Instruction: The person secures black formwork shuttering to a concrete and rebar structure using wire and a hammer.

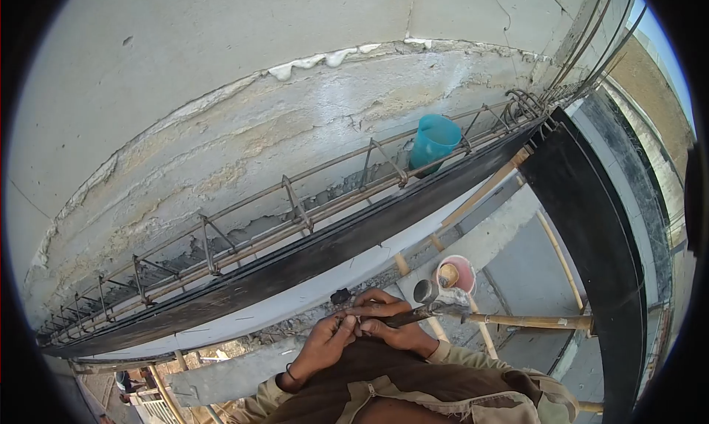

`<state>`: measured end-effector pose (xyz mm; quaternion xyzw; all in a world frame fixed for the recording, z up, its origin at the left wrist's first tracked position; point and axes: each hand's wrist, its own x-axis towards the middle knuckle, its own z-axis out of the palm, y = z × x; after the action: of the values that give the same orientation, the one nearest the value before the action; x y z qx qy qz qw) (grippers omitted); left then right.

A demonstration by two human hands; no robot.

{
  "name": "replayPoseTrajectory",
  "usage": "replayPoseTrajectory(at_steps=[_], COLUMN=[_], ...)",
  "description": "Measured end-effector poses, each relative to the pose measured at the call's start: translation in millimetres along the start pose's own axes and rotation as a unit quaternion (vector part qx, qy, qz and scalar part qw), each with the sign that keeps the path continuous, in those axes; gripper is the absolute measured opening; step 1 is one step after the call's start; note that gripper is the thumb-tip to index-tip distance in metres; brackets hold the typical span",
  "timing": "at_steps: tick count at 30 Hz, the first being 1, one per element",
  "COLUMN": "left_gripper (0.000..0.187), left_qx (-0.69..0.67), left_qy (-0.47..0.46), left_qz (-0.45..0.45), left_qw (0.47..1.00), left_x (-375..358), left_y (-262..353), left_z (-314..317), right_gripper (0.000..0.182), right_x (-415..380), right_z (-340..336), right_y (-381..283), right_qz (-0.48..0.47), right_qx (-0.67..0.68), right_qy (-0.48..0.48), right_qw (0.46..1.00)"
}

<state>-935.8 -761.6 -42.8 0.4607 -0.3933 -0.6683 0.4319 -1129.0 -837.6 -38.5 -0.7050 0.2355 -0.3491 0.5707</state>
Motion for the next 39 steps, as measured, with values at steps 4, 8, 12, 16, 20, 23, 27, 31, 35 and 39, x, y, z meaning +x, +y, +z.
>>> replayPoseTrajectory(at_steps=[4,8,12,16,20,23,27,31,35,39], left_gripper=[0.038,0.039,0.038,0.03,0.024,0.017,0.018,0.021,0.016,0.037], left_qx=[0.022,-0.068,-0.005,0.076,0.009,-0.071,-0.046,0.053,0.012,-0.005], left_qy=[-0.017,-0.038,-0.064,-0.064,0.0,0.017,0.01,0.056,0.13,0.121], left_qz=[-0.017,-0.049,-0.024,-0.005,0.064,0.021,0.178,0.286,0.255,0.127], left_qw=[0.999,0.996,0.998,0.995,0.998,0.997,0.983,0.955,0.958,0.984], left_x=[-2,0,-2,-6,-6,-8,-9,2,4,-11], left_y=[5,4,-13,-28,-28,-14,-18,-15,-49,-46], left_z=[-12,-23,-49,-57,-48,-47,-39,-29,-34,-49], right_gripper=[0.018,0.009,0.011,0.008,0.006,0.004,0.009,0.009,0.019,0.033], right_x=[2,1,-10,-22,-26,-28,-31,-11,-11,-20], right_z=[26,46,48,55,54,51,58,45,30,3], right_y=[7,5,23,29,27,25,31,16,23,66], right_qz=[0.047,0.103,0.092,0.113,0.119,0.131,0.108,-0.045,-0.124,0.029], right_qx=[-0.028,0.006,-0.086,-0.024,-0.032,-0.035,-0.029,-0.168,-0.153,-0.163], right_qy=[0.095,0.175,0.245,0.277,0.261,0.225,0.172,0.058,0.095,0.263], right_qw=[0.994,0.979,0.961,0.954,0.957,0.965,0.979,0.983,0.976,0.95])
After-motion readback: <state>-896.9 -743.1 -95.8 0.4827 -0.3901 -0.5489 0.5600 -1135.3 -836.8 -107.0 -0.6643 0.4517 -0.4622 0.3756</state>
